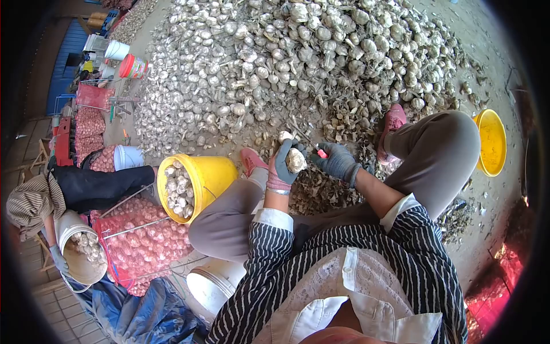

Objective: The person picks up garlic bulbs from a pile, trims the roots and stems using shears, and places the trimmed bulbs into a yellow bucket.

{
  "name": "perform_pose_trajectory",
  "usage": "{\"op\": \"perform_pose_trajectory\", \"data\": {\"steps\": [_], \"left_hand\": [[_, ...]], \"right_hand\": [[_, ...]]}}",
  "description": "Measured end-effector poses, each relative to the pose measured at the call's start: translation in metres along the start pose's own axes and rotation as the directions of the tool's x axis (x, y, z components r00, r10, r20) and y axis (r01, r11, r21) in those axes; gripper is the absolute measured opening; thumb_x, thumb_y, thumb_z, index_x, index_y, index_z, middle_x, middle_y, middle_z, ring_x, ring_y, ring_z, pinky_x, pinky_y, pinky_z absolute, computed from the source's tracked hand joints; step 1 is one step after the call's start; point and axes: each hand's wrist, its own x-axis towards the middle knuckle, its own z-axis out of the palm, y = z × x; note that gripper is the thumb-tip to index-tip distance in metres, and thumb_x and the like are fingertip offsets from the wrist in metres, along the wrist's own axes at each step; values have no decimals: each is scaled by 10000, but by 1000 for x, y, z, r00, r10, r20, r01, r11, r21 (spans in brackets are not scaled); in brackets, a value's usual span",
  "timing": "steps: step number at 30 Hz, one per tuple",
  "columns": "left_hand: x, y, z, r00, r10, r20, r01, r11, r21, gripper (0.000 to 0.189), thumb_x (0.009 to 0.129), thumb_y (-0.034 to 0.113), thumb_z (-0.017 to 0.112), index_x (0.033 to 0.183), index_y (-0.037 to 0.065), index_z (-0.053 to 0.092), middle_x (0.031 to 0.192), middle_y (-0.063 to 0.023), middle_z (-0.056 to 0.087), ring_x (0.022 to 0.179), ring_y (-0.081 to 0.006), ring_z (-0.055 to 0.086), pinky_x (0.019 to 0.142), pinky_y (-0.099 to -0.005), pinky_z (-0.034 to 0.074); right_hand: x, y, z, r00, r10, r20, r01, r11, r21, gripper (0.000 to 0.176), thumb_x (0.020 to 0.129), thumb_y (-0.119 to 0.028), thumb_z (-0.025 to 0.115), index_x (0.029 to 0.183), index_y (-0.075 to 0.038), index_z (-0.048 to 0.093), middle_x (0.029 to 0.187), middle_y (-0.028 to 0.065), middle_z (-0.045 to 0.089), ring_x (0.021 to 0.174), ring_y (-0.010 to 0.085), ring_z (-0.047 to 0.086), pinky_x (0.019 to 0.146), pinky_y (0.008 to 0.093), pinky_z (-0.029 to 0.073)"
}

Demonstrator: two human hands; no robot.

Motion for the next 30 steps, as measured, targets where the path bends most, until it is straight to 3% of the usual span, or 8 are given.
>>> {"op": "perform_pose_trajectory", "data": {"steps": [3, 7, 12, 15, 19, 22, 25, 30], "left_hand": [[-6, -5, -7, 997, 70, -21, -69, 997, 17, 215, 929, 221, 560, 1002, 23, 600, 853, -86, 635, 765, -198, 639, 673, -316, 555], [-15, -1, -10, 997, 56, -52, -55, 998, 24, 237, 927, 232, 563, 1021, 17, 600, 886, -96, 647, 792, -195, 645, 677, -323, 558], [-9, -6, -19, 979, -185, 90, 195, 974, -119, 302, 943, 290, 531, 1027, 8, 599, 825, -100, 651, 669, -208, 648, 619, -315, 558], [-5, -5, -19, 970, -176, 168, 193, 977, -92, 315, 932, 312, 546, 1026, 17, 601, 767, -97, 641, 599, -224, 636, 549, -319, 547], [4, -5, -30, 986, -129, 102, 154, 945, -289, 301, 931, 281, 555, 1101, 35, 585, 787, -99, 641, 626, -237, 644, 560, -322, 557], [20, -16, -41, 942, 319, -102, -273, 909, 315, 414, 820, -17, 648, 1213, 23, 524, 1075, -100, 618, 923, -208, 642, 821, -325, 548], [13, -12, -29, 913, 407, 20, -316, 678, 663, 516, 750, -97, 670, 1227, 13, 509, 1148, -91, 592, 1016, -186, 603, 879, -300, 509], [-1, -9, -15, 910, 414, 4, -277, 603, 748, 526, 717, -73, 709, 1201, 12, 522, 1122, -85, 607, 1010, -173, 607, 895, -292, 489]], "right_hand": [[-6, 14, 23, 998, 51, 48, -58, 986, 158, 344, 818, -355, 646, 933, -32, 621, 820, 207, 645, 785, 386, 613, 717, 402, 482], [-18, 8, 17, 997, -68, -27, 68, 998, -15, 390, 815, -372, 655, 1030, -53, 590, 855, 207, 644, 811, 389, 614, 732, 414, 479], [-15, 8, 10, 978, -207, -37, 200, 969, -146, 429, 826, -335, 663, 1113, -32, 562, 926, 194, 631, 842, 387, 596, 768, 385, 484], [-10, 9, 7, 993, -19, 113, 37, 986, -166, 364, 833, -310, 665, 1061, -37, 593, 852, 165, 639, 750, 313, 602, 730, 366, 484], [6, 26, 29, 989, 108, -100, -69, 940, 334, 349, 829, -371, 644, 893, -28, 629, 777, 210, 628, 754, 380, 612, 694, 407, 479], [1, 1, 0, 991, -42, -124, 25, 990, -138, 389, 823, -346, 642, 1050, -36, 584, 882, 193, 644, 811, 365, 625, 731, 434, 485], [-1, -8, -6, 982, -178, -69, 124, 868, -480, 554, 776, -333, 656, 1217, -41, 489, 970, 203, 613, 863, 359, 623, 759, 458, 483], [-4, -7, -3, 976, -218, -23, 142, 710, -690, 599, 757, -343, 631, 1225, 0, 483, 934, 220, 605, 819, 361, 624, 715, 454, 480]]}}
